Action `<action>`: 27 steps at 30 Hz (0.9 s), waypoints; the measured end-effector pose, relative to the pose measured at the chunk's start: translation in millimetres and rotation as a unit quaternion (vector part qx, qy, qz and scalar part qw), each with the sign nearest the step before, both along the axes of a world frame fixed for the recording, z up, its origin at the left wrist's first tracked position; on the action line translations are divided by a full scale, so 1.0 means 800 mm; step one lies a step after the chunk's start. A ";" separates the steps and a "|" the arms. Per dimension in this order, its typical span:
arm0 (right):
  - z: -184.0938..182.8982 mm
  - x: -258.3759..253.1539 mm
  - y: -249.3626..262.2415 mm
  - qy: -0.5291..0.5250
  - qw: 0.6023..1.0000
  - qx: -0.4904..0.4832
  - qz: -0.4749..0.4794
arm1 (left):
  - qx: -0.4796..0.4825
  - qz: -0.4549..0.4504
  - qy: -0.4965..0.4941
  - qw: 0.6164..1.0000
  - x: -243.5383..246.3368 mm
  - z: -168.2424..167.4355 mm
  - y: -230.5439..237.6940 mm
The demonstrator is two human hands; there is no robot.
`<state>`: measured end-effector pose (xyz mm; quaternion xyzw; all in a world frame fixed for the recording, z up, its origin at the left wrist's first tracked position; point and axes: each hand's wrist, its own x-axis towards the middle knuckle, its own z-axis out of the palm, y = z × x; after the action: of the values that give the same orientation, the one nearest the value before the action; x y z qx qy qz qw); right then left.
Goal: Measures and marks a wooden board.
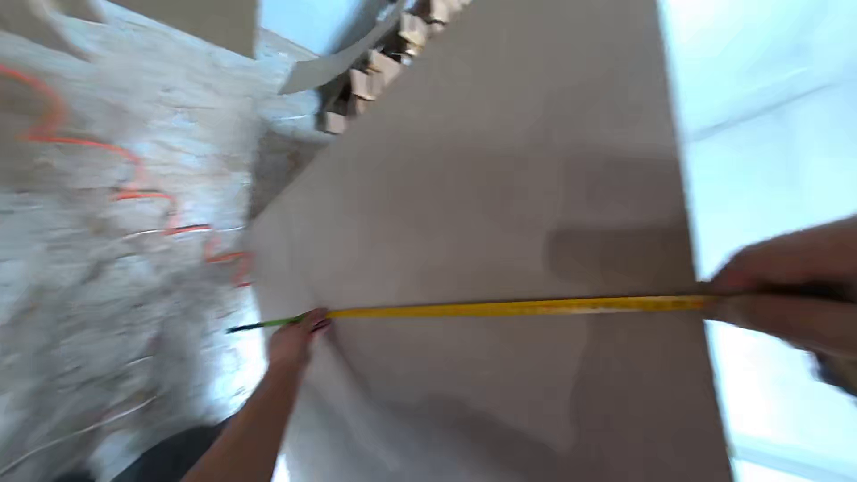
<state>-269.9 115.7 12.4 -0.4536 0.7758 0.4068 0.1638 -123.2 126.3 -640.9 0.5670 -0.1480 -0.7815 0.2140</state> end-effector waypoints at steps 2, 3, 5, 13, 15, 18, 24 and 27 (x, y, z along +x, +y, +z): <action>0.002 0.025 0.006 0.016 0.999 0.011 0.026 | 0.004 0.012 -0.004 1.000 0.003 -0.012 0.026; 0.003 0.027 0.014 0.011 0.999 0.012 0.045 | 0.008 0.022 -0.004 1.000 0.005 -0.016 0.038; 0.001 0.031 0.030 0.007 0.998 0.005 0.070 | 0.016 0.038 -0.002 0.999 0.009 -0.019 0.060; -0.003 0.075 0.103 0.052 0.998 0.025 -0.027 | 0.007 0.032 0.034 0.999 0.032 -0.030 0.142; -0.003 0.085 0.127 0.055 0.997 0.036 -0.049 | 0.006 0.024 0.029 0.999 0.037 -0.027 0.162; -0.003 0.093 0.164 0.044 0.997 0.032 -0.050 | 0.004 0.033 0.025 0.999 0.046 -0.031 0.195; 0.003 0.107 0.240 0.042 0.998 0.037 -0.017 | 0.001 0.040 0.052 0.998 0.062 -0.017 0.278; -0.001 0.116 0.287 0.022 0.997 0.049 -0.061 | 0.010 0.055 0.042 0.998 0.084 0.000 0.327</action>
<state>-177.3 345.3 11.7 -0.3879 0.7847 0.4434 0.1929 -55.7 387.6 -641.2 0.5429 -0.0996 -0.7931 0.2575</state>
